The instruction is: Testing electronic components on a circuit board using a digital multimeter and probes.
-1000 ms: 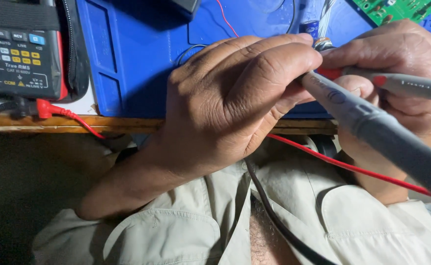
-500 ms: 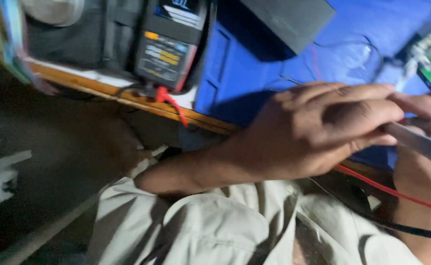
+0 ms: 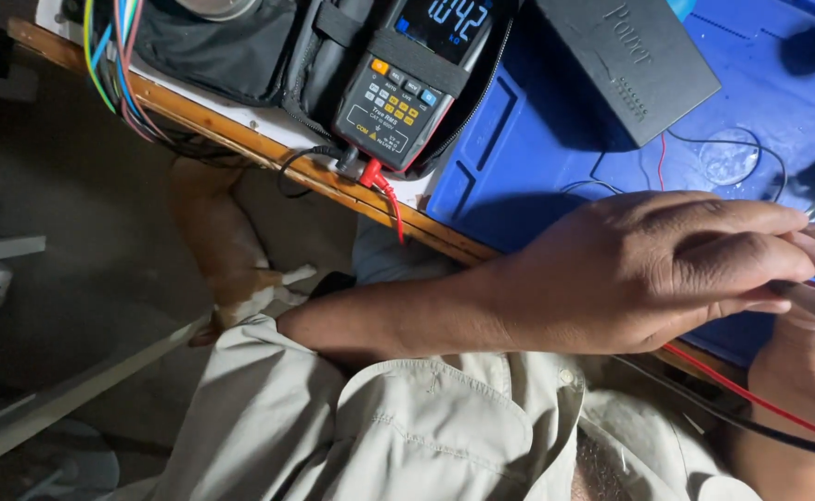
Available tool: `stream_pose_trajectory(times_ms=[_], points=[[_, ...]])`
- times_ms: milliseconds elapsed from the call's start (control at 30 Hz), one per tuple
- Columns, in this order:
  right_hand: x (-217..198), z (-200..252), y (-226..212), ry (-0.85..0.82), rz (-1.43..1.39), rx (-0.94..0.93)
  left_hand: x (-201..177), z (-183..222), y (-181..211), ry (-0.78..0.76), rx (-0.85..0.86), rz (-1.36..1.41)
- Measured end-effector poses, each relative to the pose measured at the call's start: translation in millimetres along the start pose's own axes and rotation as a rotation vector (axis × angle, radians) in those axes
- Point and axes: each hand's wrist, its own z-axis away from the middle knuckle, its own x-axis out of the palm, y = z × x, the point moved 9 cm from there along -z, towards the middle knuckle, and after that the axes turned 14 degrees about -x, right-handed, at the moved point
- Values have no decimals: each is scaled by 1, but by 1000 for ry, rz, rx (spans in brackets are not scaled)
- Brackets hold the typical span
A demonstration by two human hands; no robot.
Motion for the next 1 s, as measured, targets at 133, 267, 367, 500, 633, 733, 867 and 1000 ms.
stream_pose_trajectory(times_ms=[133,267,367,500,633,733,867,1000], points=[[-2,0,3,-9,45,18,4,3,-5,3,8,-16],[-4,2,10,-10,32,17,31,19,-21,-21,103,-117],[-7,3,12,-18,90,-21,23,15,-16,-17,88,-99],[-8,11,22,-1,79,50,19,13,-15,-13,70,-66],[4,-10,-17,-13,107,7,12,9,-7,-25,46,-97],[7,-15,-24,-4,101,-24,4,4,-3,-8,7,-42],[7,-25,-39,-62,156,-106,-4,2,3,8,2,-12],[6,-23,-37,-57,157,-106,-5,1,3,6,-13,-8]])
